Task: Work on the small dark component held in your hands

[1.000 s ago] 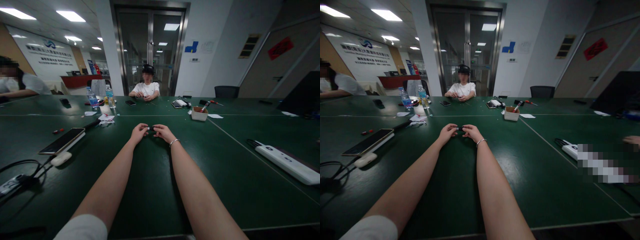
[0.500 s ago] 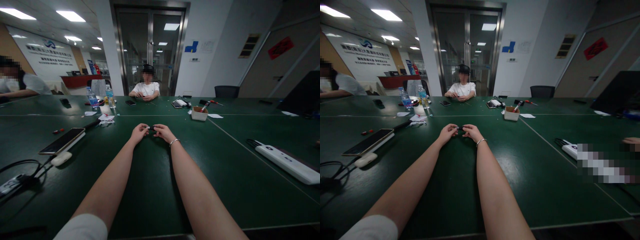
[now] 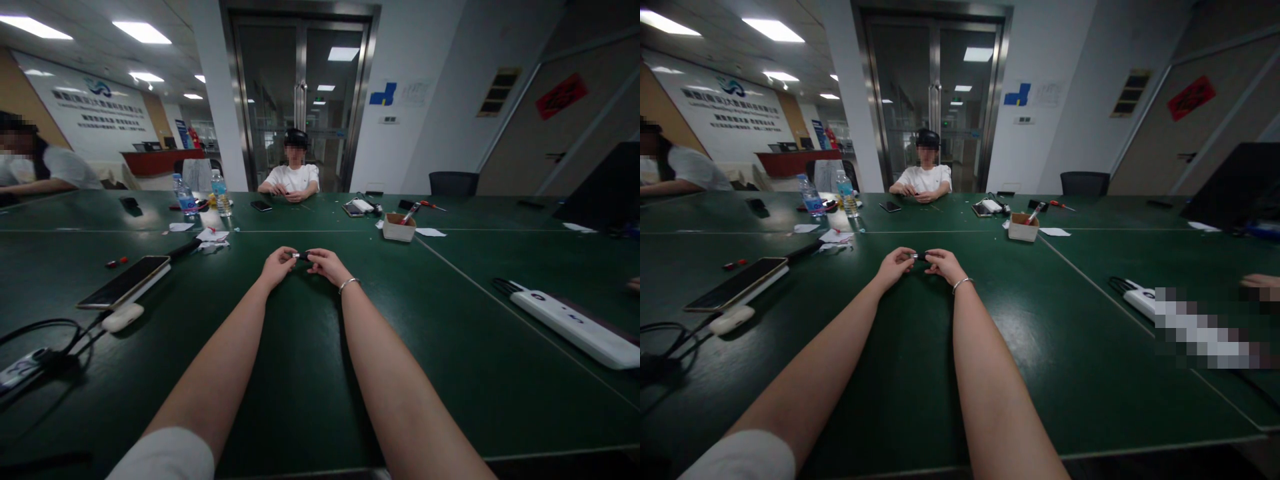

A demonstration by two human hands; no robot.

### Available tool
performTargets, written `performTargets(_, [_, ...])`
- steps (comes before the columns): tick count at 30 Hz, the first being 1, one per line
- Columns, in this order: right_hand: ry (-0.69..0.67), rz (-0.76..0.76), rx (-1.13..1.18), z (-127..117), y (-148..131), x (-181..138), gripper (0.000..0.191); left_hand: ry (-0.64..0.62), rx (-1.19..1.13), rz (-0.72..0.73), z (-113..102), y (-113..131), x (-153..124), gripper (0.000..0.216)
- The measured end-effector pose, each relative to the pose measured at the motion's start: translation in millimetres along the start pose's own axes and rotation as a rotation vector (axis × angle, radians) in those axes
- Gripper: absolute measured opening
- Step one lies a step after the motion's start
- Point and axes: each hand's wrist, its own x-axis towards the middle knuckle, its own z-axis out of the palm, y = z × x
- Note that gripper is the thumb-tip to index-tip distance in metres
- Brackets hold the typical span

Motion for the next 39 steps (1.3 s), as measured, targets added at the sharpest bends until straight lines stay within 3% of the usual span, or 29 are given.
performTargets(6, [0.001, -0.003, -0.012, 0.1, -0.4, -0.5, 0.016, 0.021, -0.006, -0.071, -0.5, -5.5, 4.3, 0.024])
performTargets(39, [0.001, -0.003, 0.006, 0.3, -0.3, -0.6, 0.014, 0.028, 0.01, -0.036, -0.2, -2.7, 1.9, 0.027])
